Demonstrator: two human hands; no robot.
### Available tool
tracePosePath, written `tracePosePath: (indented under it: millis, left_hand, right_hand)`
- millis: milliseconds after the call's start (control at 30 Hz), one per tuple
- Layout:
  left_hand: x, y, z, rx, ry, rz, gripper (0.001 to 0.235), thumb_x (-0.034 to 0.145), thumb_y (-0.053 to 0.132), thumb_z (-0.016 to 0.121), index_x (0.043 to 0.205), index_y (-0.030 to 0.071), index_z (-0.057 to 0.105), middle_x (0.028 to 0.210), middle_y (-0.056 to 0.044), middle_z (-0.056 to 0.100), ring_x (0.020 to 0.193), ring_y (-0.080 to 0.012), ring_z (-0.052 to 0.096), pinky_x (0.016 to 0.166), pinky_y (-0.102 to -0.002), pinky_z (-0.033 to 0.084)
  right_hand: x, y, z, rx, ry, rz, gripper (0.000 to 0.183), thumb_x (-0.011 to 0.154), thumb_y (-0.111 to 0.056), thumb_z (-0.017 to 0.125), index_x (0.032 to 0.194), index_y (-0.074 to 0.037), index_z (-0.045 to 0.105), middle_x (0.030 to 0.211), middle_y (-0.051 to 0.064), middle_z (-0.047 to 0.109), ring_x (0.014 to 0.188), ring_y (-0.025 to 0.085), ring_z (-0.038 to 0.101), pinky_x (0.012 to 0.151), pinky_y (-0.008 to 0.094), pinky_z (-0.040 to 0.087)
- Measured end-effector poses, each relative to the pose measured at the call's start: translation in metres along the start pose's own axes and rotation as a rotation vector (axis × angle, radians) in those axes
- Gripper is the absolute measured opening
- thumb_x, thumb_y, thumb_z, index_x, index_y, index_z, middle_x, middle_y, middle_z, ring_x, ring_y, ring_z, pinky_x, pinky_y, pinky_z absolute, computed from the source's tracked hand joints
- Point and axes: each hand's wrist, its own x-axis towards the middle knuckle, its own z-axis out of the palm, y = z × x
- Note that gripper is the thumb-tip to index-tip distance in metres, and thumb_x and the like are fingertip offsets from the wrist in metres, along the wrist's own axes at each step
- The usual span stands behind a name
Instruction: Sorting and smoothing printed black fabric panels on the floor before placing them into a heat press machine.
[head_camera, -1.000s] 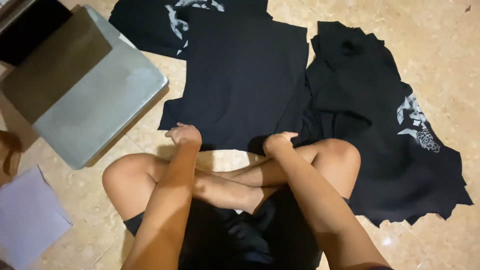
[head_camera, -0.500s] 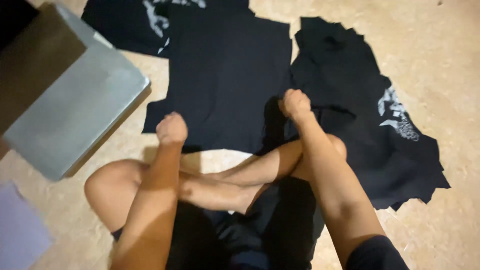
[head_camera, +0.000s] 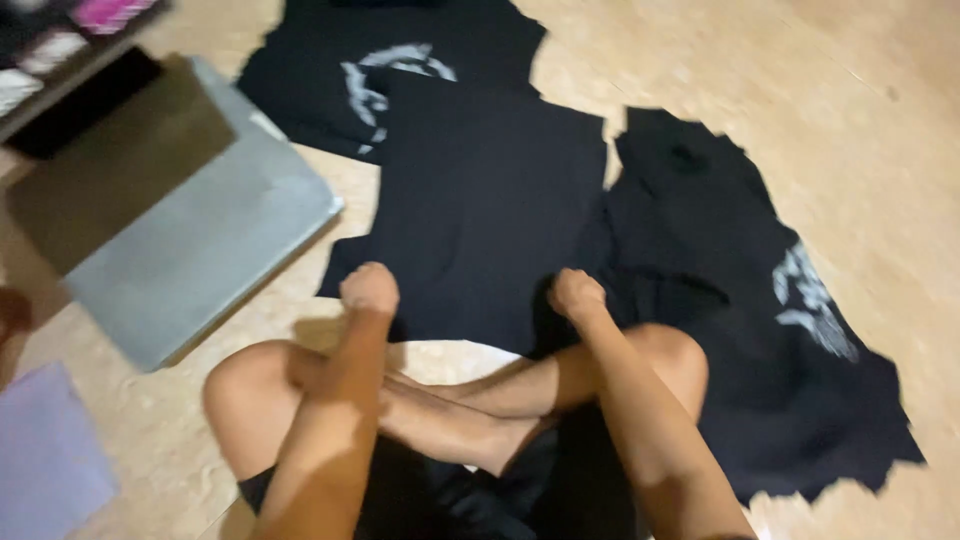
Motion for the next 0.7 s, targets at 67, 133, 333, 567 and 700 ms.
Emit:
tracePosePath:
  millis: [67, 133, 333, 567, 700]
  left_hand:
    - [-0.007, 0.008, -0.022, -0.055, -0.066, -0.002, 0.028, 0.091, 0.002, 0.050, 0.094, -0.005, 0.077, 0.088, -0.017, 0.078, 0.090, -0.0352, 0.078, 0.079, -0.051, 0.061]
    - [-0.014, 0.014, -0.035, -0.066, -0.081, -0.063, 0.026, 0.090, 0.001, 0.053, 0.090, 0.000, 0.079, 0.087, -0.014, 0.079, 0.092, -0.0324, 0.078, 0.080, -0.046, 0.061]
    - [-0.013, 0.004, -0.048, -0.165, -0.188, -0.093, 0.028, 0.092, 0.002, 0.054, 0.097, 0.004, 0.081, 0.101, -0.015, 0.080, 0.106, -0.0318, 0.075, 0.089, -0.046, 0.060]
    - [-0.012, -0.013, -0.043, -0.277, -0.301, -0.094, 0.030, 0.092, 0.005, 0.052, 0.097, 0.001, 0.081, 0.101, -0.019, 0.079, 0.105, -0.0365, 0.075, 0.092, -0.051, 0.058]
    - [-0.067, -0.008, -0.144, -0.322, -0.451, -0.074, 0.035, 0.095, 0.005, 0.047, 0.107, -0.007, 0.077, 0.111, -0.024, 0.076, 0.116, -0.0398, 0.070, 0.098, -0.053, 0.055]
  right_hand:
    - [0.011, 0.006, 0.002, -0.030, -0.015, 0.074, 0.045, 0.087, -0.035, 0.069, 0.102, 0.006, 0.078, 0.101, 0.028, 0.077, 0.099, 0.044, 0.075, 0.066, 0.061, 0.059]
    - [-0.018, -0.002, -0.018, -0.024, -0.016, 0.071, 0.049, 0.089, -0.039, 0.067, 0.107, 0.006, 0.078, 0.107, 0.027, 0.076, 0.104, 0.043, 0.074, 0.070, 0.060, 0.060]
    - [0.000, 0.018, 0.019, -0.116, 0.102, 0.074, 0.061, 0.090, -0.045, 0.058, 0.122, 0.005, 0.068, 0.120, 0.026, 0.074, 0.110, 0.046, 0.072, 0.080, 0.065, 0.057]
    - [0.010, 0.030, 0.019, -0.560, 0.002, -0.249, 0.054, 0.067, -0.013, 0.095, 0.116, -0.010, 0.073, 0.092, 0.017, 0.075, 0.090, 0.042, 0.076, 0.071, 0.054, 0.063]
    - [-0.027, -0.005, 0.007, -0.121, 0.079, 0.201, 0.023, 0.082, -0.023, 0.072, 0.093, -0.006, 0.082, 0.086, 0.017, 0.079, 0.086, 0.039, 0.078, 0.063, 0.058, 0.059]
